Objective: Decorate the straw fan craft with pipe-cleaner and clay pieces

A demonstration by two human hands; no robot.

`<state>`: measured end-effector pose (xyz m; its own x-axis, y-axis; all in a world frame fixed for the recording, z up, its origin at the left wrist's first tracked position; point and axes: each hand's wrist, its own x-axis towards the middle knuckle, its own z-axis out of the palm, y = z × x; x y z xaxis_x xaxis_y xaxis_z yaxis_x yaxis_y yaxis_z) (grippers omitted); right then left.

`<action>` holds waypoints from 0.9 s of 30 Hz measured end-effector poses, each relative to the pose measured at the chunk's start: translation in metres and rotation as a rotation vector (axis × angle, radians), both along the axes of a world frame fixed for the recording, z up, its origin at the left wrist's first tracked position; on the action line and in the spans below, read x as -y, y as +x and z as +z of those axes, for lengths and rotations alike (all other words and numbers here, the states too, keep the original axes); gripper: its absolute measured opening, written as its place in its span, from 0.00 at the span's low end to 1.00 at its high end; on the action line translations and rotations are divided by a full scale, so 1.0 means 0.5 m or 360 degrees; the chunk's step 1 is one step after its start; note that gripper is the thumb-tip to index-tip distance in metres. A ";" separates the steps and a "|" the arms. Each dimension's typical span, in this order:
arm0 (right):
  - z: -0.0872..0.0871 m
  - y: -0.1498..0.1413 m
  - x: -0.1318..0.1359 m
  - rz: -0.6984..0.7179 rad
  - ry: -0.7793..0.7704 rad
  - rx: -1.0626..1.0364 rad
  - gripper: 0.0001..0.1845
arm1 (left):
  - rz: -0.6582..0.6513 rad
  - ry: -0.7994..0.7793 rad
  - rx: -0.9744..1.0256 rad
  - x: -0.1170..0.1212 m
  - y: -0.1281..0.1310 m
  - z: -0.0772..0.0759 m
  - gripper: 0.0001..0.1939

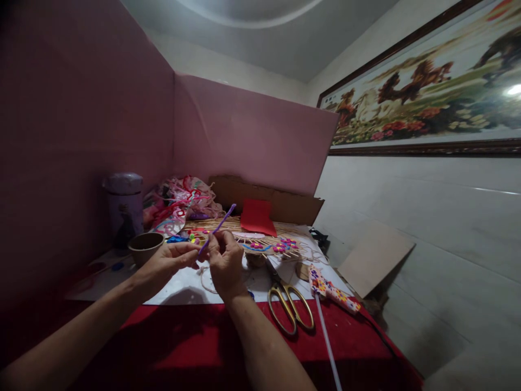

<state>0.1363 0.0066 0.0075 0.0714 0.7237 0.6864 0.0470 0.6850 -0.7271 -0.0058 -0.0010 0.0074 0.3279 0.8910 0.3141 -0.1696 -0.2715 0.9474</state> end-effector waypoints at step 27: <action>0.014 -0.010 0.012 0.0979 -0.0563 -0.0354 0.12 | 0.0278 0.0327 -0.0051 -0.001 -0.011 0.010 0.13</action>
<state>0.1314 0.0008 0.0145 -0.3079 0.8530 0.4214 -0.4436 0.2631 -0.8567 -0.0111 -0.0007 0.0124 0.1874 0.8536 0.4860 -0.0743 -0.4811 0.8735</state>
